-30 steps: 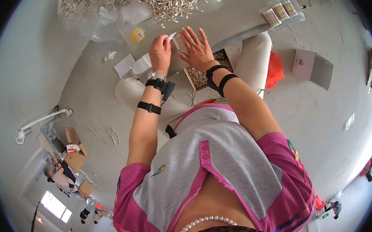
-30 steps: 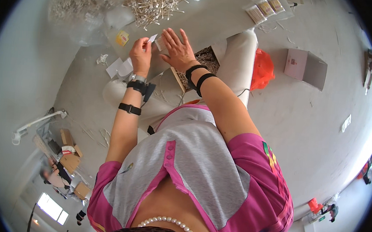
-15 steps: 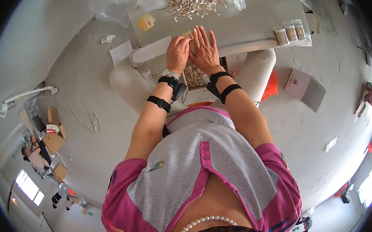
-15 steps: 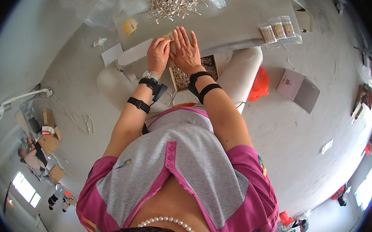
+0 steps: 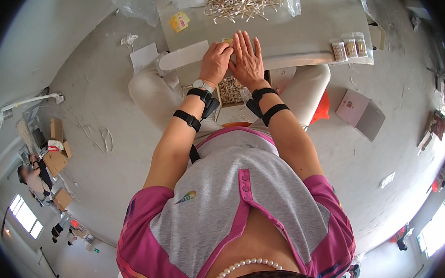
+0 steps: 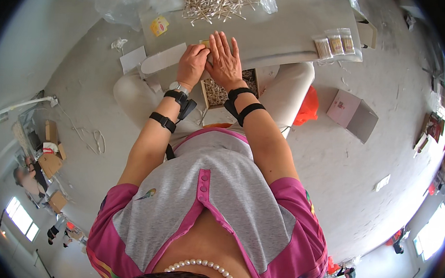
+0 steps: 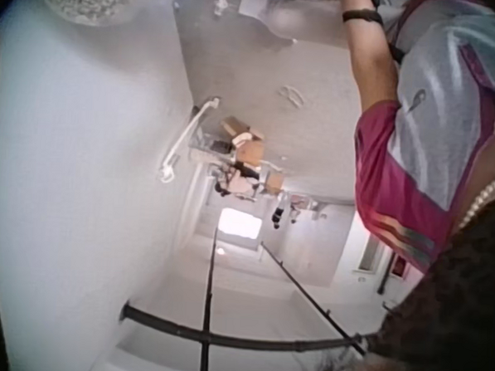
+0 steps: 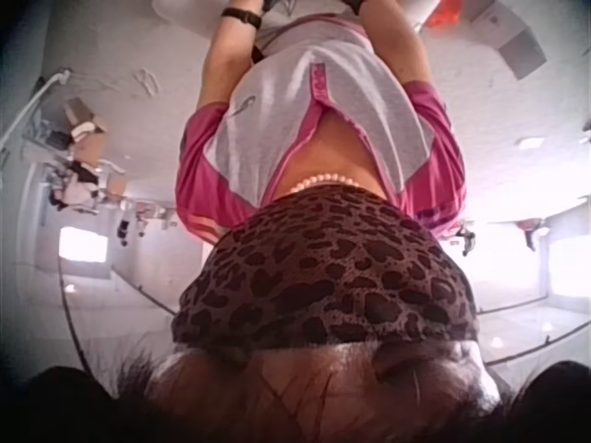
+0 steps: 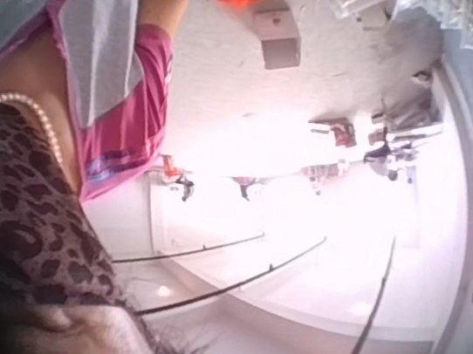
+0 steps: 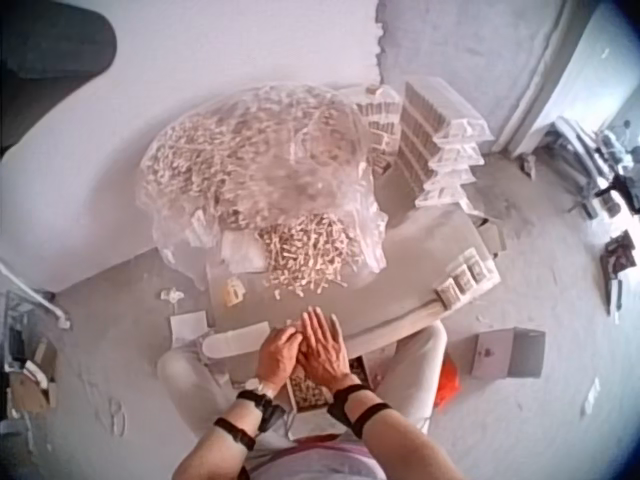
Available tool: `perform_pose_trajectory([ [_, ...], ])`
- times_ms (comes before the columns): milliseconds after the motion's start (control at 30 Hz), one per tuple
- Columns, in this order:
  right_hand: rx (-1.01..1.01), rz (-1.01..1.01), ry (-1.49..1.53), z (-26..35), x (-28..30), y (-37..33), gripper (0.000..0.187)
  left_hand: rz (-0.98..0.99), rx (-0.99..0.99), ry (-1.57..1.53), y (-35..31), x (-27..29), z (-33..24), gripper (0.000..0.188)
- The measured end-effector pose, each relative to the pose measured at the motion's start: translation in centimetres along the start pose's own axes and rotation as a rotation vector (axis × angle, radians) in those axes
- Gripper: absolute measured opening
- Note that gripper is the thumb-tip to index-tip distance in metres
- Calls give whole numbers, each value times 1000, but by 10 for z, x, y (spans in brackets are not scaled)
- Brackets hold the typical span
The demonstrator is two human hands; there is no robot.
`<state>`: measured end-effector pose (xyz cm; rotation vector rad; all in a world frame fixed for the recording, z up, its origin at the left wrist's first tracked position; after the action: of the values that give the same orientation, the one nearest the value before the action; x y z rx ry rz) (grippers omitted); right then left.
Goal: Manually sort and package small white plastic/rubber industrial components into small plastic bags.
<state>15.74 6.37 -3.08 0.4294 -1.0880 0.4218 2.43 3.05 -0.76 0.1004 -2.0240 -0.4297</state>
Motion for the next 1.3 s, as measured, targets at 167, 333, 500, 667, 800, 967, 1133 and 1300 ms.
perform_pose_trajectory([
  [167, -3, 36, -62, 3, 2, 1, 79, 51, -5, -6, -4, -3, 8, 27],
  [333, -20, 23, -43, 1, 1, 1, 78, -73, 150, -65, 3, 18, 10, 56],
  [500, -26, 55, -73, 4, 4, 1, 81, 86, 145, -13, 5, 17, 20, 58],
  [667, -22, 61, -110, 4, 2, 1, 85, 82, 137, -11, 6, 11, 22, 55],
  [800, -22, 75, -85, 3, 1, 1, 87, 51, 136, -18, 5, 12, 21, 52],
  [967, -19, 63, -72, 3, -1, 1, 86, 33, 176, 0, -4, 9, 18, 63],
  [1133, -25, 65, -77, 3, -6, 1, 84, 58, 233, 187, -36, -4, 2, 85],
  [1300, -17, 104, -140, 2, -8, 0, 81, 155, 268, 91, -38, -14, -13, 96],
])
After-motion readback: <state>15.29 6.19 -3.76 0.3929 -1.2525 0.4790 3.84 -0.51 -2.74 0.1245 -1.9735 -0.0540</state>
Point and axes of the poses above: each hand's wrist, its own y-axis towards the middle knuckle, its own x-axis out of the back of the hand, z = x × y, the point moved 2 cm from there along y, towards the middle knuckle, and after that the axes turned 4 degrees about -x, right-handed, at the moved point
